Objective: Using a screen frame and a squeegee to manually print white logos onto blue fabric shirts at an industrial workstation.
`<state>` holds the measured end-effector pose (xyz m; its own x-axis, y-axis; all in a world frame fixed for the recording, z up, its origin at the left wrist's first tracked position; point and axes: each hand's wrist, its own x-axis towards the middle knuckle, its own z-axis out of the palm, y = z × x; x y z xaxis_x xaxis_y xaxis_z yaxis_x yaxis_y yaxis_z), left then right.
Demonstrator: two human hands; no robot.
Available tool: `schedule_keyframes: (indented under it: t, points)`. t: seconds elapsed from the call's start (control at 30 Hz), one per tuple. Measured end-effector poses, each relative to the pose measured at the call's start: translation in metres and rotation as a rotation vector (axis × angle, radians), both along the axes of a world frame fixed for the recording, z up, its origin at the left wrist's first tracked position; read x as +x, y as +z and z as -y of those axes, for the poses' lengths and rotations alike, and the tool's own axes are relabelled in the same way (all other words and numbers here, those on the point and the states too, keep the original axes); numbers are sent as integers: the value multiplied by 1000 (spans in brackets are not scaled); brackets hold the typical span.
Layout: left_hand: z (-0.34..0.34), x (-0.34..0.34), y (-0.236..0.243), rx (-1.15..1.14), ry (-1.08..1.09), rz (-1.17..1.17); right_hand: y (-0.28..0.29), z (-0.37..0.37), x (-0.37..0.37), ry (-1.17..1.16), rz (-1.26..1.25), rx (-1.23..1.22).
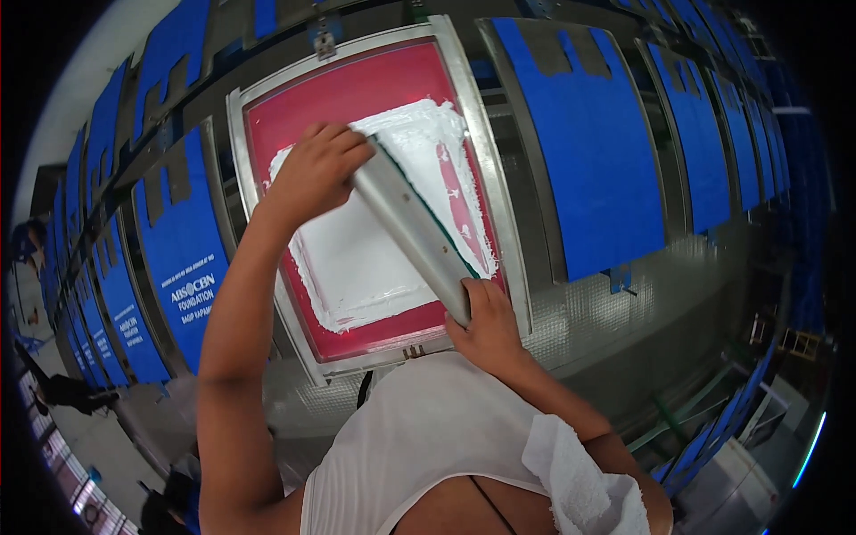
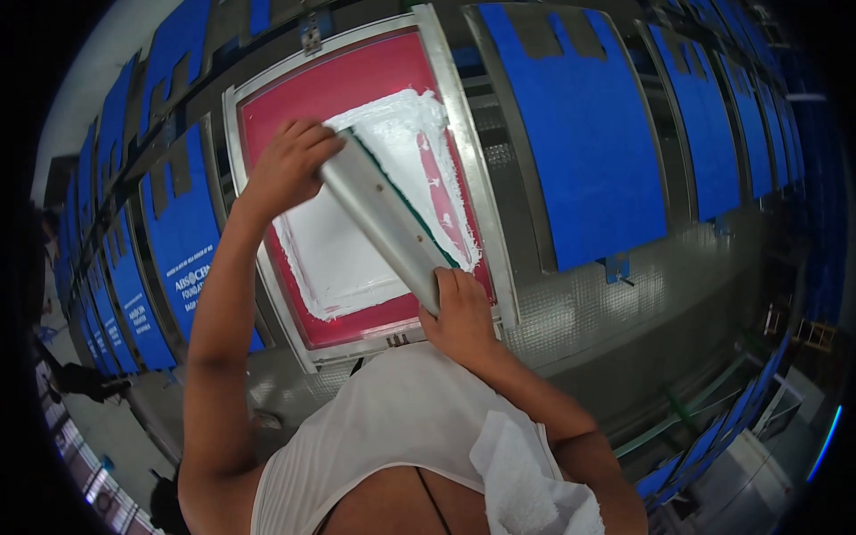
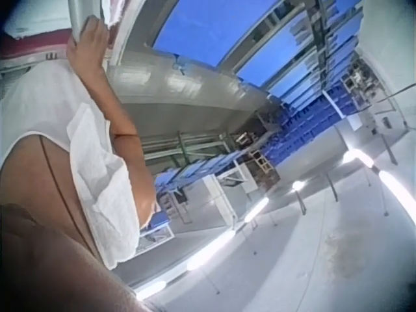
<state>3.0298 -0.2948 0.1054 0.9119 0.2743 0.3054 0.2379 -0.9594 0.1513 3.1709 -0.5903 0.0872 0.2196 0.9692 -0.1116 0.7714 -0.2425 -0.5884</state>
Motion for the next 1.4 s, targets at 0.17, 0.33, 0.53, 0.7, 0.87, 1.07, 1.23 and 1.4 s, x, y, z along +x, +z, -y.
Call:
schedule_keyframes:
  t: [0.17,0.33,0.53,0.7,0.87,1.07,1.23,1.4]
  points:
    - [-35,85,-10,13,-170,-52,-7,-18,13,-209,-77,-34]
    - [-48,115,-26,15,-209,-53,-13,-30,22,-250,-96,-14]
    - [-55,93,-29,-24,-149,-163,-2,-45,22,-177,-138,-126]
    - [-40,-13,-13,-79,118,-260,9,-56,39,-4,-83,-63]
    - [15,-102,-35,-309,487,-54,14,-141,61,300,393,201]
    - [104,-105,-112,-256,689,53,-62,-138,60,447,652,233]
    - [169,-131,-69,-411,622,27,-14,-73,45,529,558,5]
    - [198,-144,-32,-434,637,15,33,-39,32,486,361,61]
